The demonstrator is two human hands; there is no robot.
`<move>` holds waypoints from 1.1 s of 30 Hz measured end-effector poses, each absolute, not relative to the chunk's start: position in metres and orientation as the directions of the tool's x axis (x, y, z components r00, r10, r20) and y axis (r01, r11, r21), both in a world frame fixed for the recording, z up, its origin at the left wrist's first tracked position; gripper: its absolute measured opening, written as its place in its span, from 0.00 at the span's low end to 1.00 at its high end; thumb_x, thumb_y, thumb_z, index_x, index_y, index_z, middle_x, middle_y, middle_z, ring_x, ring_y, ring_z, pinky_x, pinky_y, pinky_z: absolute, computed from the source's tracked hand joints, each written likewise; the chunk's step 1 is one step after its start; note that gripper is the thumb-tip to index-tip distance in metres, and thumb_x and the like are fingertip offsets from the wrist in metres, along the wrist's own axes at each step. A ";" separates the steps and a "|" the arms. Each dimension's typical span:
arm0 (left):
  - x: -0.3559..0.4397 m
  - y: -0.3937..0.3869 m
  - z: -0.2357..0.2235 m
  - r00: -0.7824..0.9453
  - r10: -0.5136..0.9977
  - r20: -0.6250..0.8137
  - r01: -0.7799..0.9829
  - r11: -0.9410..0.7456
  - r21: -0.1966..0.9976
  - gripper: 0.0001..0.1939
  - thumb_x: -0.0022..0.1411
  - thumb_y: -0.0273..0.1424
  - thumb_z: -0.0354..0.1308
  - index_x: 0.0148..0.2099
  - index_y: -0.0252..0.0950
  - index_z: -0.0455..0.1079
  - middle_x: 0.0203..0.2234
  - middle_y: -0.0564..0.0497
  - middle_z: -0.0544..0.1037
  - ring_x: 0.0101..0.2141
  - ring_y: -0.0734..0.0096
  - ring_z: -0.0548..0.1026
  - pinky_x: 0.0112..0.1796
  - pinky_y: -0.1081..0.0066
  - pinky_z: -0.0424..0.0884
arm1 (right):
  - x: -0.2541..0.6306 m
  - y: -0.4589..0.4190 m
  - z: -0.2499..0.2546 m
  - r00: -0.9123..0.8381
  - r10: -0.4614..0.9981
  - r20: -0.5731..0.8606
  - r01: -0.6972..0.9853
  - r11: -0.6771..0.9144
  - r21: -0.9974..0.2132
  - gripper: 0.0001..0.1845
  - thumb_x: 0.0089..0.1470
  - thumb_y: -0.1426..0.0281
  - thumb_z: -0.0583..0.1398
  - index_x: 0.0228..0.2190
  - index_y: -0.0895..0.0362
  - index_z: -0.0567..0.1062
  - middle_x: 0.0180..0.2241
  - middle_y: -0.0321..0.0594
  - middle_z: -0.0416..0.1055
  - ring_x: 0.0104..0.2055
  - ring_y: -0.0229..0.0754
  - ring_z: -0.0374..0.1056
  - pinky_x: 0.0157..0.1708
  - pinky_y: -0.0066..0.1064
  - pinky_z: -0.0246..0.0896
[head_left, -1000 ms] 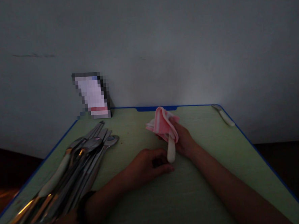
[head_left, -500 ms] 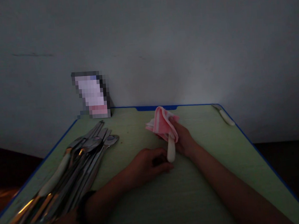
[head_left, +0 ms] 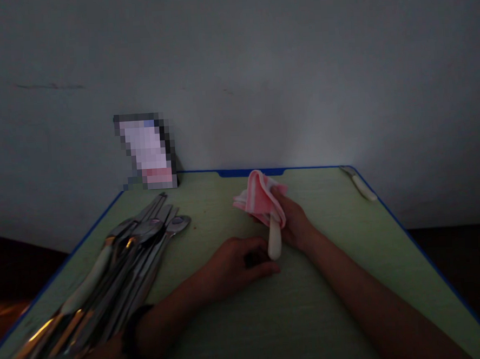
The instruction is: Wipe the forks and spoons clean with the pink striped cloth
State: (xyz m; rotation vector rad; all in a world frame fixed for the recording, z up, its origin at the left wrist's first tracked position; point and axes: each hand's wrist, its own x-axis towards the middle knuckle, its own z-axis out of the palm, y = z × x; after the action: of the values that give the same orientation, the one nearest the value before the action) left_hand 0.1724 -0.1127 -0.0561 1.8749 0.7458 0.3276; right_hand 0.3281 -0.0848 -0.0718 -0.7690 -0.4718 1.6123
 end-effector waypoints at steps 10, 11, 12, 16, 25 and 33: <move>0.173 -0.115 -0.051 0.744 0.655 -0.128 0.352 -0.223 0.909 0.10 0.61 0.36 0.53 0.40 0.35 0.66 0.29 0.53 0.73 0.28 0.74 0.71 0.28 0.76 0.65 | 0.323 -0.086 -0.074 0.138 0.983 -0.122 -0.642 -0.005 -0.767 0.15 0.47 0.58 0.60 0.34 0.56 0.71 0.29 0.35 0.73 0.29 0.36 0.68 0.35 0.30 0.65; 0.173 -0.115 -0.050 0.741 0.658 -0.133 0.364 -0.227 0.903 0.09 0.62 0.36 0.51 0.38 0.34 0.66 0.27 0.54 0.73 0.27 0.74 0.70 0.28 0.76 0.64 | 0.323 -0.086 -0.075 0.166 0.981 -0.105 -0.621 0.021 -0.783 0.15 0.48 0.58 0.60 0.34 0.55 0.71 0.29 0.34 0.72 0.29 0.35 0.67 0.34 0.29 0.64; 0.173 -0.115 -0.049 0.738 0.661 -0.133 0.373 -0.237 0.897 0.10 0.63 0.35 0.50 0.36 0.34 0.66 0.26 0.54 0.72 0.26 0.75 0.69 0.27 0.76 0.63 | 0.323 -0.086 -0.076 0.178 0.980 -0.092 -0.604 0.035 -0.797 0.15 0.48 0.58 0.60 0.34 0.55 0.72 0.29 0.34 0.72 0.29 0.34 0.67 0.34 0.28 0.63; 0.174 -0.115 -0.048 0.727 0.678 -0.104 0.361 -0.249 0.899 0.14 0.66 0.37 0.45 0.34 0.34 0.66 0.23 0.55 0.70 0.24 0.76 0.69 0.27 0.76 0.63 | 0.327 -0.085 -0.076 0.116 0.987 -0.114 -0.626 -0.017 -0.780 0.10 0.47 0.63 0.61 0.30 0.56 0.72 0.25 0.31 0.70 0.25 0.32 0.64 0.29 0.24 0.62; 0.175 -0.113 -0.048 0.684 0.721 -0.109 0.309 -0.150 0.939 0.11 0.65 0.36 0.47 0.35 0.34 0.64 0.23 0.56 0.70 0.23 0.77 0.69 0.26 0.76 0.64 | 0.329 -0.083 -0.069 -0.022 0.973 -0.230 -0.752 -0.167 -0.638 0.10 0.52 0.64 0.57 0.31 0.58 0.72 0.26 0.34 0.72 0.27 0.35 0.66 0.31 0.26 0.65; 0.176 -0.113 -0.055 0.626 0.769 -0.131 0.374 -0.148 0.915 0.20 0.67 0.42 0.42 0.31 0.34 0.65 0.20 0.55 0.70 0.21 0.77 0.68 0.24 0.77 0.63 | 0.333 -0.083 -0.063 -0.133 0.971 -0.200 -0.857 -0.214 -0.468 0.22 0.58 0.55 0.46 0.37 0.57 0.72 0.31 0.38 0.74 0.39 0.42 0.69 0.45 0.36 0.64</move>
State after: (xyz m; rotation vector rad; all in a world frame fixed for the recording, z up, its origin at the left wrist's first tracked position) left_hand 0.1759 -0.1133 -0.0545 1.7570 0.9322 0.4509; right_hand 0.3326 -0.0833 -0.0634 -0.5404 -0.2786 1.7120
